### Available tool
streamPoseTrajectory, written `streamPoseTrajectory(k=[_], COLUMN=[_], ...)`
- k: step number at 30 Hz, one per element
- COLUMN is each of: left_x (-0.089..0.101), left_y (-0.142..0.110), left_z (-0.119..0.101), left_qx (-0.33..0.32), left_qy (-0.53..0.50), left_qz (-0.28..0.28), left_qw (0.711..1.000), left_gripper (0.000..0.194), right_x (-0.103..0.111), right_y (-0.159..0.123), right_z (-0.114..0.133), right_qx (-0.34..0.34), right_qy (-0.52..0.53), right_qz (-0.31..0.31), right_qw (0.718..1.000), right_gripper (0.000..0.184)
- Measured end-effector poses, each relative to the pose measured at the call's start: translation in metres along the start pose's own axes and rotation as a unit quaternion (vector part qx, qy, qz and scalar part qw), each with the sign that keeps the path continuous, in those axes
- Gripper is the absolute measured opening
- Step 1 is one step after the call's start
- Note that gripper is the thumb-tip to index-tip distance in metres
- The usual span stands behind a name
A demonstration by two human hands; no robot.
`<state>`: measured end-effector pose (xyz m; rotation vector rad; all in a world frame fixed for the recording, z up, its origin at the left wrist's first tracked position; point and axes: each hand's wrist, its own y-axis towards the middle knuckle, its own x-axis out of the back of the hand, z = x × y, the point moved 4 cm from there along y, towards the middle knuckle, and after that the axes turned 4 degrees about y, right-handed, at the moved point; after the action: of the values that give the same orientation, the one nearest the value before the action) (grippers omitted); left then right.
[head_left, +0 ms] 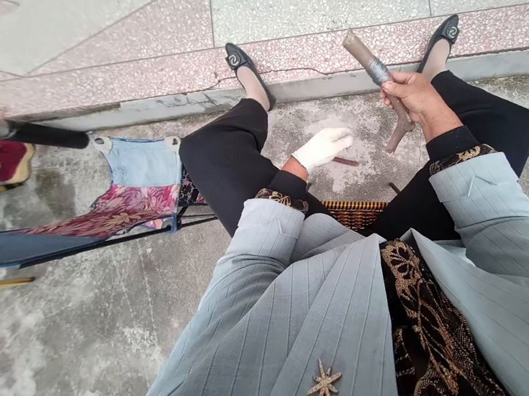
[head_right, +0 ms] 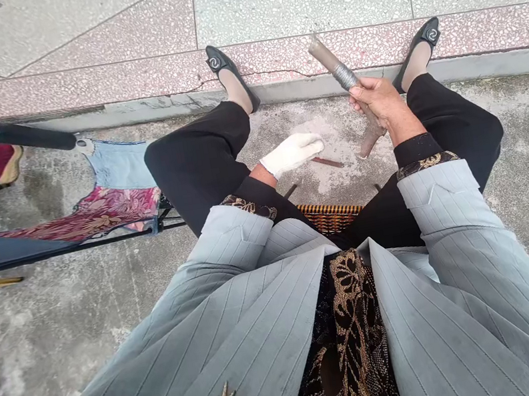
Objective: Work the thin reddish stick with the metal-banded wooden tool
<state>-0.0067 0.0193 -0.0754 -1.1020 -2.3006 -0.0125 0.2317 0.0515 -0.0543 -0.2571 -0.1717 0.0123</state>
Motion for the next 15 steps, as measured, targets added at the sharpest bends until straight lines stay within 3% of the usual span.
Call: streamPoseTrajectory(k=[2, 4, 7, 9, 12, 14, 15], left_x=[-0.003, -0.006, -0.007, -0.005, 0.004, 0.013, 0.017], left_y=[-0.002, -0.004, -0.005, -0.006, -0.005, -0.004, -0.004], left_z=[-0.007, -0.012, -0.014, -0.012, -0.005, 0.0, 0.003], left_qx=[-0.019, -0.026, -0.024, -0.025, -0.004, 0.023, 0.034], left_qy=[-0.002, -0.004, -0.001, 0.01, 0.037, 0.039, 0.033], left_qz=[0.043, 0.076, 0.085, 0.067, 0.002, -0.054, -0.079], left_qw=[0.999, 0.997, 0.996, 0.997, 0.999, 0.998, 0.996], left_gripper=[0.032, 0.032, 0.031, 0.03, 0.025, 0.024, 0.025], right_x=[0.0, -0.004, -0.015, -0.023, -0.032, -0.037, -0.038], right_y=[0.003, 0.003, 0.001, -0.003, -0.015, -0.028, -0.033], right_z=[-0.007, -0.009, -0.01, -0.015, -0.023, -0.018, -0.011], right_qx=[-0.033, -0.052, -0.078, -0.105, -0.136, -0.139, -0.128], right_qy=[-0.101, -0.242, -0.452, -0.524, -0.487, -0.374, -0.301], right_qz=[-0.03, -0.017, 0.06, 0.143, 0.317, 0.438, 0.468], right_qw=[0.994, 0.969, 0.887, 0.833, 0.802, 0.806, 0.821], right_gripper=[0.034, 0.026, 0.017, 0.017, 0.021, 0.028, 0.032])
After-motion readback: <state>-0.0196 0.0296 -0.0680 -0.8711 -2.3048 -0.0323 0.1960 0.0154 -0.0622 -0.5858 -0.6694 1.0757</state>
